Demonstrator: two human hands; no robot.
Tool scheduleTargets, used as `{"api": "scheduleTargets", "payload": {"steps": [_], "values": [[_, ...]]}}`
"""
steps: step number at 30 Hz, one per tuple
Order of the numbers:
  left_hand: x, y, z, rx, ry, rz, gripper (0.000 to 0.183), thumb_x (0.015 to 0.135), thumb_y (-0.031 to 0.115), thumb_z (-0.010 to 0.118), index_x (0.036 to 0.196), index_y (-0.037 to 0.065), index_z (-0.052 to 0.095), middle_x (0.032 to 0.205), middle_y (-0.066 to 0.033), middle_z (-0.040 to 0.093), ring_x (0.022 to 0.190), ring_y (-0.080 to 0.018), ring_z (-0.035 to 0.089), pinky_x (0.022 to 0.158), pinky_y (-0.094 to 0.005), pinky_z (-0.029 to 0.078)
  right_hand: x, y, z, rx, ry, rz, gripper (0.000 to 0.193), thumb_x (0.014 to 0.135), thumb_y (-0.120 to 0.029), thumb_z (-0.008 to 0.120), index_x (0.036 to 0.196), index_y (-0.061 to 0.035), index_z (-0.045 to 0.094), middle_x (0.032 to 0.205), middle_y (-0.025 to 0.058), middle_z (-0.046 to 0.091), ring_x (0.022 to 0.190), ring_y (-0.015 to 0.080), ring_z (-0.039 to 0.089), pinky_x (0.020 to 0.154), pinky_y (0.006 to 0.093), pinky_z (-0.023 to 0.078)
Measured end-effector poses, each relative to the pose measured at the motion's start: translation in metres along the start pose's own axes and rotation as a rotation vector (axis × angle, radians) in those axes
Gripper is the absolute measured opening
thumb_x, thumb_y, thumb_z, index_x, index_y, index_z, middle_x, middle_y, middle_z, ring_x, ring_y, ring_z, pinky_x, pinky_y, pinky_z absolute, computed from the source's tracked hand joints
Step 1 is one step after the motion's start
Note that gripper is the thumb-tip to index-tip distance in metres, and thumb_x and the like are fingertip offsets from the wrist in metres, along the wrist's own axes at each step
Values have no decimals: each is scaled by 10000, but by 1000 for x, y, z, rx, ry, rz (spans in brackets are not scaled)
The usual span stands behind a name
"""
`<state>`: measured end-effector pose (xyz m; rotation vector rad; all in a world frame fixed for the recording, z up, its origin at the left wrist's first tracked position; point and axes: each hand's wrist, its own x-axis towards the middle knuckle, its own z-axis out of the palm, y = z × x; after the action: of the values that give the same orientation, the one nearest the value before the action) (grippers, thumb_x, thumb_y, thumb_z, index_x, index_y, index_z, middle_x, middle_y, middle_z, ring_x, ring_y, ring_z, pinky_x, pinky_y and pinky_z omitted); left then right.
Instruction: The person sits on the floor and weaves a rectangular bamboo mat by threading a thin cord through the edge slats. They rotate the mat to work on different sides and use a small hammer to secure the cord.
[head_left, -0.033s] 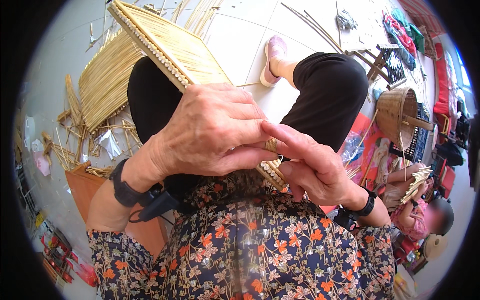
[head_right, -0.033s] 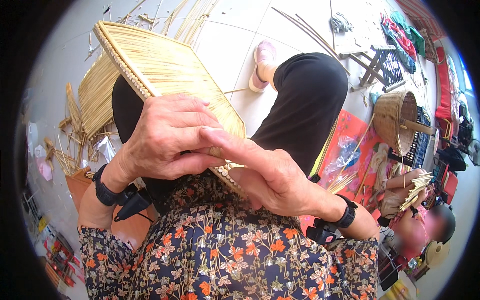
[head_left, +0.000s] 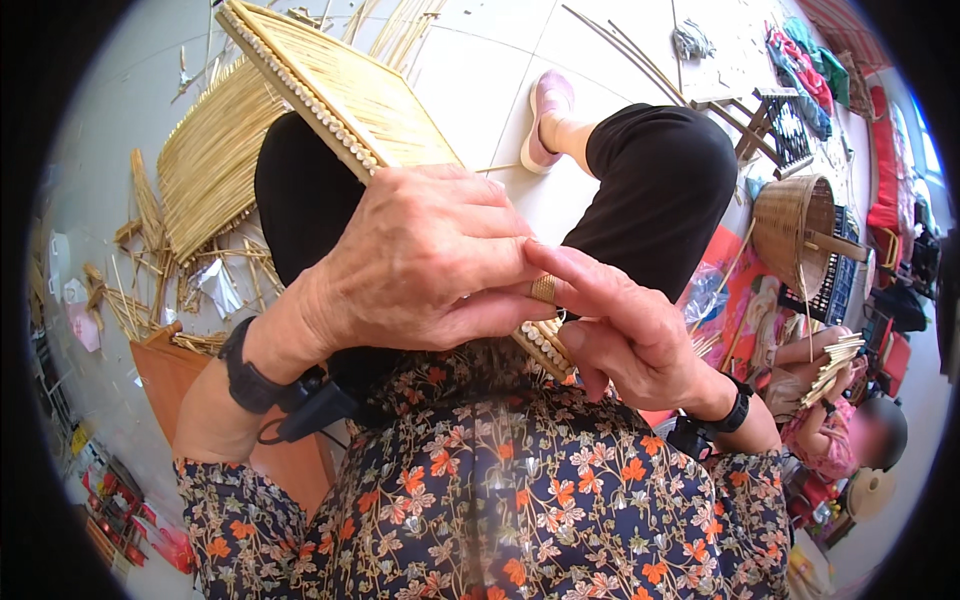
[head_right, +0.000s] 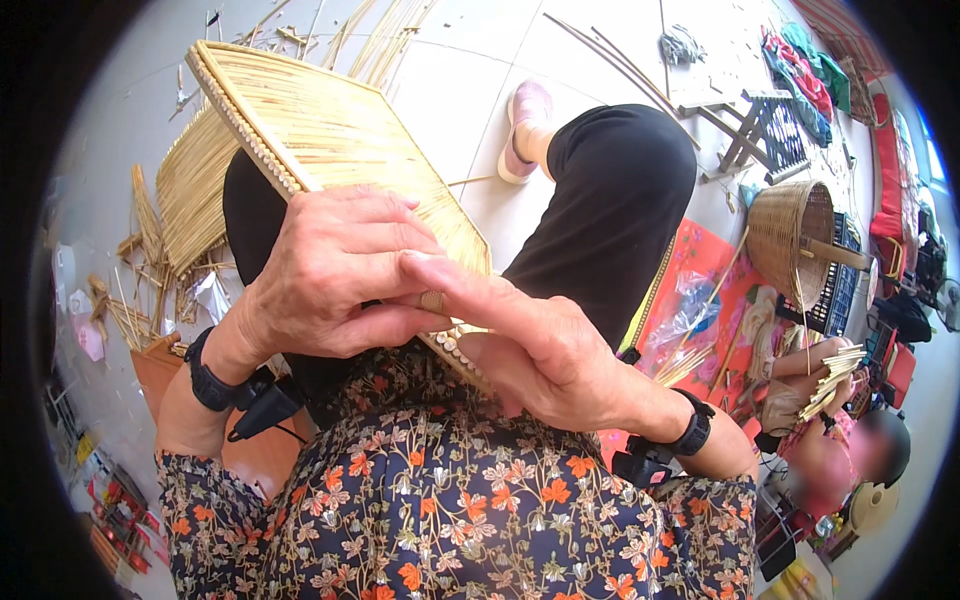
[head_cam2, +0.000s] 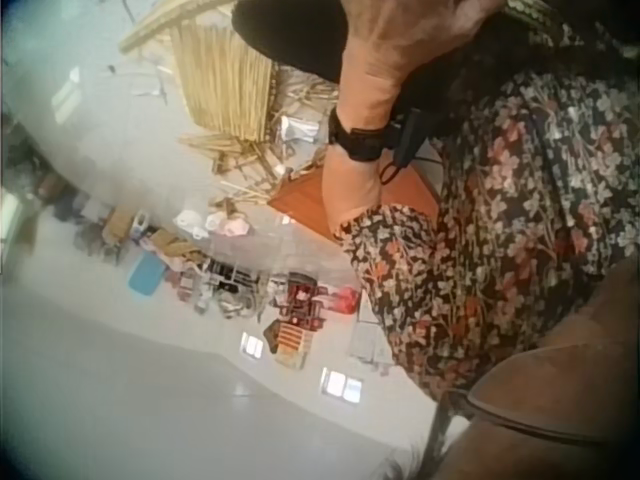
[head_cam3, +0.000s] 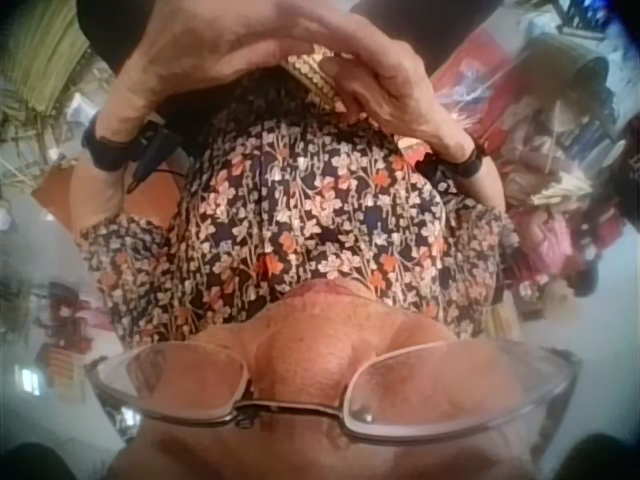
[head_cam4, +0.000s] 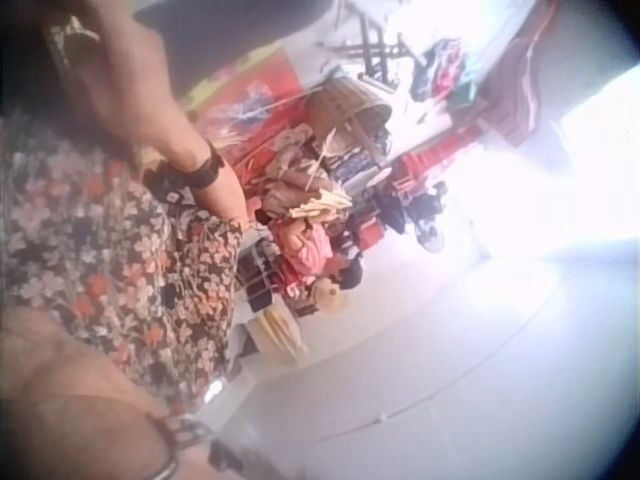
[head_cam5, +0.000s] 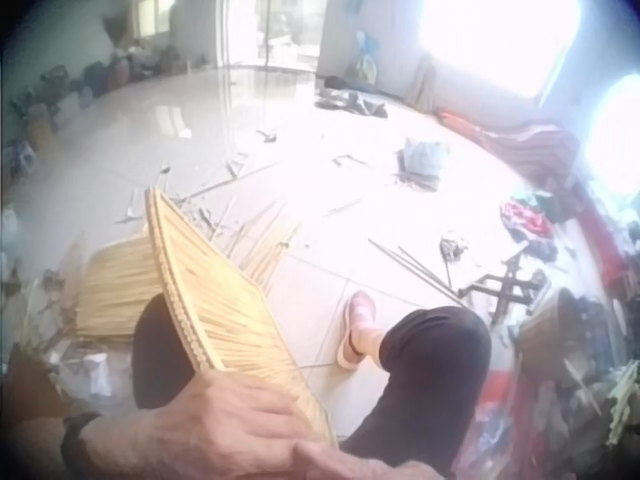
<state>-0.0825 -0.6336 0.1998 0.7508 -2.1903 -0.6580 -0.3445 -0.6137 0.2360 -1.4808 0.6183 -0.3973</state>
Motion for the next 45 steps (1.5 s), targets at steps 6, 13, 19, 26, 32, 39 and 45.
{"api": "scheduleTargets", "payload": {"steps": [6, 13, 19, 26, 32, 39, 45], "values": [[-10, -11, -23, -102, -114, 26, 600, 730, 345, 972, 1198, 25, 776, 1145, -142, 803, 1037, -314, 783, 1047, -514, 589, 1, -6, -27, -531, 183, -160, 370, 951, 61, 691, 1318, 36, 736, 1041, 104, 758, 743, 131, 703, 652, 273, 553], [-17, -12, -15, 61, -181, 163, 415, 761, 199, 877, 1138, 61, 772, 1137, -84, 780, 1102, -272, 750, 1120, -553, 556, 10, -1, -11, -879, 90, -260, 286, 803, -30, 880, 1074, -32, 789, 843, 61, 620, 642, 210, 645, 533, 350, 475], [-23, -7, -24, 253, -211, 170, 299, 814, 177, 814, 1109, 130, 793, 1088, -44, 768, 1093, -239, 748, 1158, -539, 539, 16, -4, -21, -935, -78, -281, 234, 784, -11, 776, 982, -79, 673, 737, 36, 513, 561, 207, 592, 485, 376, 465], [-30, -12, -24, 265, -171, 177, 336, 781, 210, 827, 1109, 148, 789, 987, -22, 726, 996, -228, 728, 1052, -463, 580, 22, -5, -20, -787, -143, -224, 230, 799, 44, 762, 980, -62, 667, 676, 66, 514, 546, 264, 579, 497, 387, 468], [-30, -13, -14, 256, -87, 228, 294, 795, 200, 799, 1085, 147, 792, 944, -3, 693, 938, -242, 702, 895, -398, 573, 22, -22, -23, -722, -192, -47, 222, 853, 57, 776, 1066, 2, 754, 709, 100, 631, 598, 281, 655, 543, 391, 475], [-21, -14, -9, 231, -51, 289, 284, 793, 201, 796, 1069, 135, 804, 943, -6, 693, 916, -226, 697, 872, -386, 568, 17, -34, -27, -724, -235, 103, 234, 894, 37, 751, 1117, -21, 712, 842, 132, 690, 716, 335, 701, 640, 402, 559], [-13, -19, -7, 222, -76, 299, 285, 768, 237, 815, 1033, 134, 797, 898, 8, 662, 893, -213, 688, 855, -373, 560, 11, -30, -30, -698, -166, 147, 170, 919, 26, 735, 1082, -25, 726, 838, 123, 704, 730, 319, 717, 648, 377, 560]]}}
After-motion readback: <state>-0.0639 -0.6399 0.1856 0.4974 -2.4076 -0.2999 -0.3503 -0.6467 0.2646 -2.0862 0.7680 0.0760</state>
